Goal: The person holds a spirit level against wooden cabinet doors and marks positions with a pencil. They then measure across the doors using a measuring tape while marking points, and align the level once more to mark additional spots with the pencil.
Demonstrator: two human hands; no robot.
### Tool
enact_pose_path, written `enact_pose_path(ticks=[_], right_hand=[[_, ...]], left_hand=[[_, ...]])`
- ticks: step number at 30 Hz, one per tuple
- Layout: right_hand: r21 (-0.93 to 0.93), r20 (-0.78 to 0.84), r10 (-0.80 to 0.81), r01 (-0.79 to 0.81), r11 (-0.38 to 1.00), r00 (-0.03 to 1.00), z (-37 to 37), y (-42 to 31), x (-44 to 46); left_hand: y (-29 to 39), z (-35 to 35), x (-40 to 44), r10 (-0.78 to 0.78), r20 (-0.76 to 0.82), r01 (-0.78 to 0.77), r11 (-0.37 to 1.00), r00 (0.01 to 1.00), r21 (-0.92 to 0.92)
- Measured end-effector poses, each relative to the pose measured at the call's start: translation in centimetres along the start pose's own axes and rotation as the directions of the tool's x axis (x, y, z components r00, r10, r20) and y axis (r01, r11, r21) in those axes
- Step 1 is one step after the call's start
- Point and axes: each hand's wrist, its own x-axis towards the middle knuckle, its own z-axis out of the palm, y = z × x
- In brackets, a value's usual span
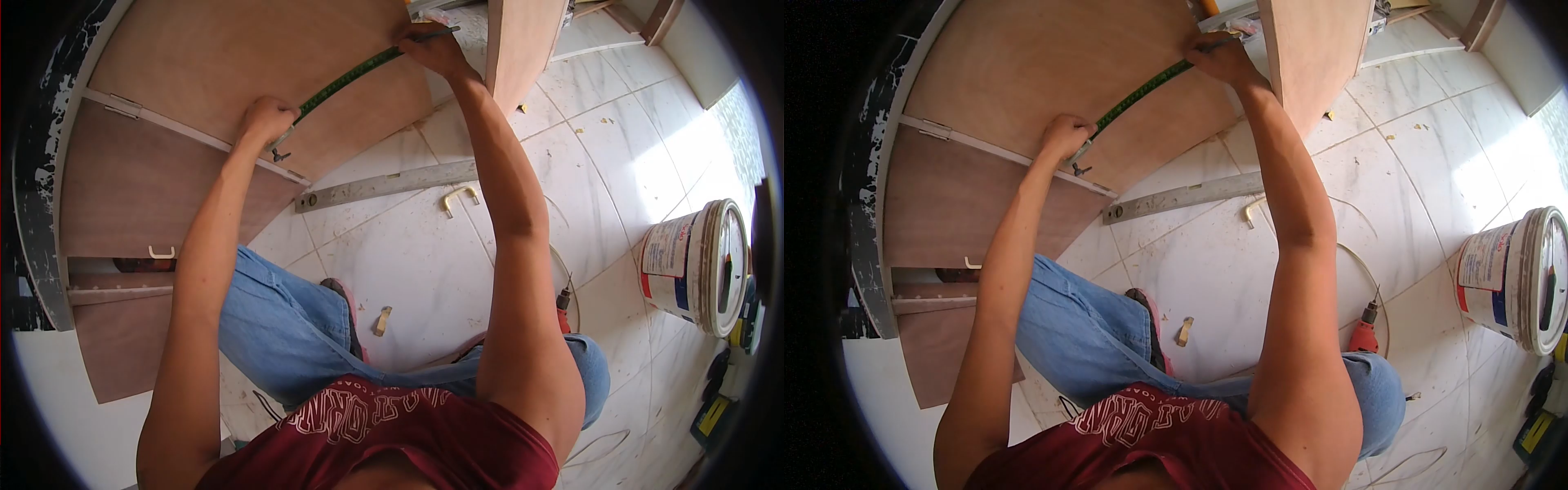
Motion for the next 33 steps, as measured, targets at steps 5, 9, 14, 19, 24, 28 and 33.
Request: enact_pose_path(ticks=[5,9,14,19,24,28,33], right_hand=[[-0.023,0.044,0.079,-0.078,0.997,0.996,-0.1,-0.4,0.1],[-0.035,0.018,0.048,-0.047,0.998,0.999,0.1,-0.3,0.1],[-0.002,0.012,0.05,-0.05,0.999,0.999,-0.1,-0.5,-0.2],[0.004,0.036,0.068,-0.068,0.998,0.997,0.0,-0.4,-0.1],[-0.02,0.002,0.033,-0.032,0.999,0.999,0.0,-0.3,-0.3],[0.004,0.003,-0.014,0.014,1.0,1.0,0.0,0.4,-0.2],[-0.007,0.022,0.027,-0.027,1.0,0.999,0.0,-0.4,-0.1]], left_hand=[[0.6,-0.5,-0.1,-0.025,0.05,0.024,1.0,0.998,0.009],[0.8,-0.8,-0.2,-0.028,0.071,0.026,0.999,0.997,0.019],[-0.1,0.1,0.0,0.046,-0.02,-0.046,0.998,0.999,0.03],[-0.2,0.1,0.1,0.051,-0.013,-0.051,0.999,0.999,0.008],[0.0,0.0,0.0,0.043,-0.021,-0.043,0.999,0.999,0.001],[0.1,0.0,0.0,0.039,-0.004,-0.039,0.999,0.999,0.016],[-0.1,0.0,0.2,0.043,0.003,-0.044,0.999,0.999,0.019]])
